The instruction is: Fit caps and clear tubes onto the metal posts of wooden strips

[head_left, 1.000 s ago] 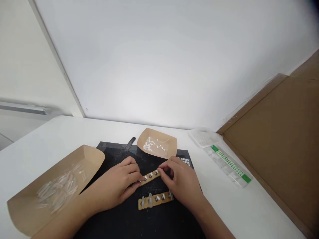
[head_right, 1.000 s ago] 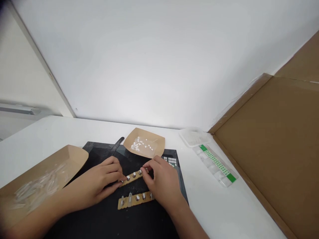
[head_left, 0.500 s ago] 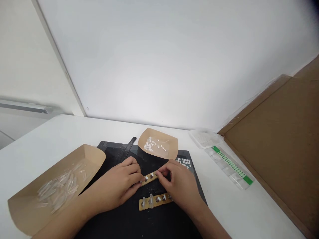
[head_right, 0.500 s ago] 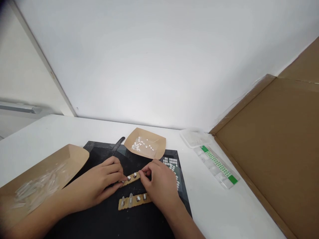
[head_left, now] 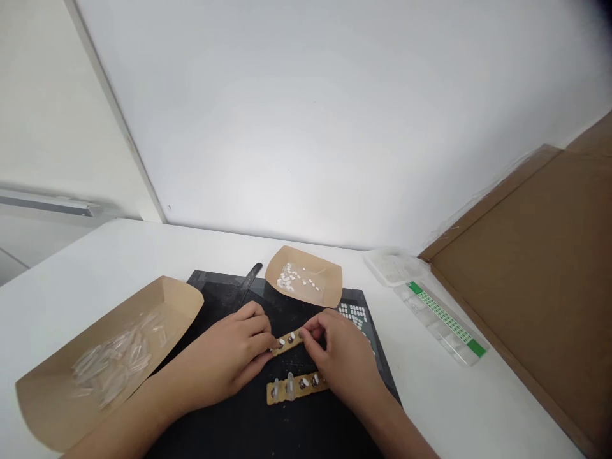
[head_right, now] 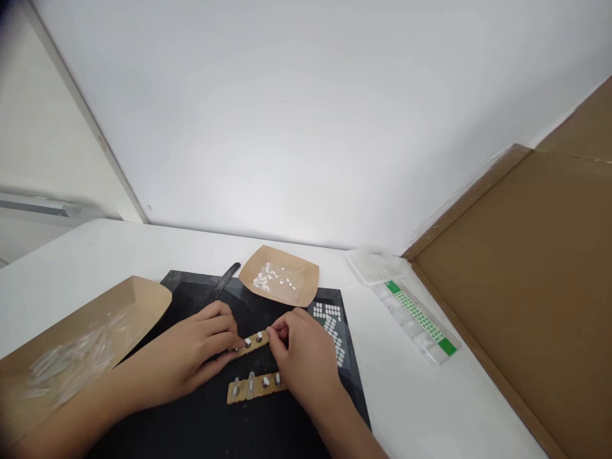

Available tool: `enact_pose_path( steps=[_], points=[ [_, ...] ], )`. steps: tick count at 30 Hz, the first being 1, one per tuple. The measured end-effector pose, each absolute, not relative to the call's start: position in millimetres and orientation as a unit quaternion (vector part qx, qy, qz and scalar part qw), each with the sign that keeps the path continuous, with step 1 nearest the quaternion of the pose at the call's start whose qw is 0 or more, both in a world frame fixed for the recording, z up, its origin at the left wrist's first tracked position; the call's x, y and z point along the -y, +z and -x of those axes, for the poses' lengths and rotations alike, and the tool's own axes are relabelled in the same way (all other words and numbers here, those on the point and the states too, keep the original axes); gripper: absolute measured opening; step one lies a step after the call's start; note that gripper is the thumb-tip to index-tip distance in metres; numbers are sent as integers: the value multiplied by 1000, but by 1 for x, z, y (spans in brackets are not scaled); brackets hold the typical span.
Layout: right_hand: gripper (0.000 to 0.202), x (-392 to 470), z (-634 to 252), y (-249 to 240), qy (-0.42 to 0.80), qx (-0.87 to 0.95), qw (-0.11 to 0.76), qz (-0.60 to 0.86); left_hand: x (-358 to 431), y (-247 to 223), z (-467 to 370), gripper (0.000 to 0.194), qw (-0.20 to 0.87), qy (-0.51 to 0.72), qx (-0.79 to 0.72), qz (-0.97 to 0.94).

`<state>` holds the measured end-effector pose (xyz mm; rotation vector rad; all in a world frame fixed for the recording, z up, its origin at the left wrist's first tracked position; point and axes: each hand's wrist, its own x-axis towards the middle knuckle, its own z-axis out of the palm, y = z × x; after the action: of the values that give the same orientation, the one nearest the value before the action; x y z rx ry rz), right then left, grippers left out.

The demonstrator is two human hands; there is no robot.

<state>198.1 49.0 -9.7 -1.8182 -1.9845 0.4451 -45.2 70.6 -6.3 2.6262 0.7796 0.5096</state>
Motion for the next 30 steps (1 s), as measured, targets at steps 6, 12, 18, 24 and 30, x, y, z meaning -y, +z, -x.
enact_pose_path(
  steps=[6,12,18,24,30],
  points=[
    [8,-48,-200,-3,159,734,226,620,-70,-7,45,18,179,176,-281,-926],
    [5,-43,-192,-7,163,751,245,591,-71,-8,44,18,164,189,-282,-926],
    [9,-42,-186,-12,145,737,241,615,-72,-7,43,18,156,190,-278,-929],
    [13,-42,-183,-14,142,736,232,620,-70,-7,44,17,159,190,-275,-929],
    [15,-43,-182,-14,139,737,224,622,-71,-8,44,18,161,188,-275,-929]
  ],
)
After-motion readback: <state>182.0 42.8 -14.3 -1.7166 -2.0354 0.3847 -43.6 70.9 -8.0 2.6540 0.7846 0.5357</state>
